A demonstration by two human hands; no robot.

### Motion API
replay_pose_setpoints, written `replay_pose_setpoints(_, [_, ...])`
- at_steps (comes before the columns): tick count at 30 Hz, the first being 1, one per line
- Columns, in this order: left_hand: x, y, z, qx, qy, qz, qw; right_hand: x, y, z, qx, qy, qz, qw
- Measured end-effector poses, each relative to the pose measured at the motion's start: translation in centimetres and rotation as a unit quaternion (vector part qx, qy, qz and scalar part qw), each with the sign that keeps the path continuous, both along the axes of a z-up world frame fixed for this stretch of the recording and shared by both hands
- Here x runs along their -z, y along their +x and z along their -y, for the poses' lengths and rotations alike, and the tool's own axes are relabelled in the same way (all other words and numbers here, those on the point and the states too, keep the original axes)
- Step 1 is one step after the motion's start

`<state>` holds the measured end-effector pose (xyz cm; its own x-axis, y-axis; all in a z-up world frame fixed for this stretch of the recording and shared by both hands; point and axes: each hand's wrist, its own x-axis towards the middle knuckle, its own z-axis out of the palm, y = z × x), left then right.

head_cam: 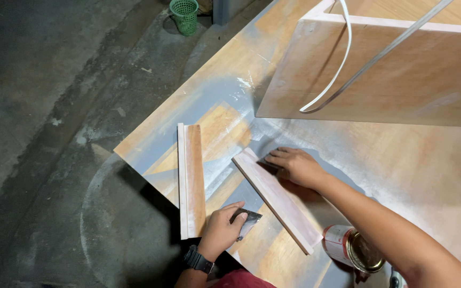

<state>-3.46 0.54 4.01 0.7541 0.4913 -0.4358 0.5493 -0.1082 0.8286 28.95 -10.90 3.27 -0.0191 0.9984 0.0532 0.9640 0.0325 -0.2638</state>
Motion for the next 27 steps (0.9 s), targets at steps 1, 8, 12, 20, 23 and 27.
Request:
replay_pose_setpoints(1, [-0.6,-0.4,-0.2,-0.002,0.001,-0.001,1.000,1.1,0.5,-0.9,-0.002,0.001,-0.001,1.000])
replay_pose_setpoints(8, [2.4,-2.0,-0.7,-0.019,0.002,0.044,0.999,5.9,1.8,-3.2,0.024,-0.023,0.039,0.999])
replay_pose_setpoints(12, [3.6,-2.2,-0.8,-0.025,0.008,0.078,0.997,5.2,0.6,-2.5,0.052,0.013,-0.054,0.997])
replay_pose_setpoints(20, [1.7,-1.1,-1.5,-0.367,-0.343,0.136,0.854,-4.4,-6.9,0.9,0.346,-0.064,-0.584,0.732])
replay_pose_setpoints(23, [0.3,-0.6,-2.1,-0.425,-0.417,0.174,0.784,-5.6,-9.6,2.3,0.312,-0.030,-0.605,0.732])
replay_pose_setpoints(27, [-1.2,-0.1,-1.9,-0.431,-0.451,0.215,0.751,-7.0,-15.3,3.6,0.223,0.101,-0.325,0.914])
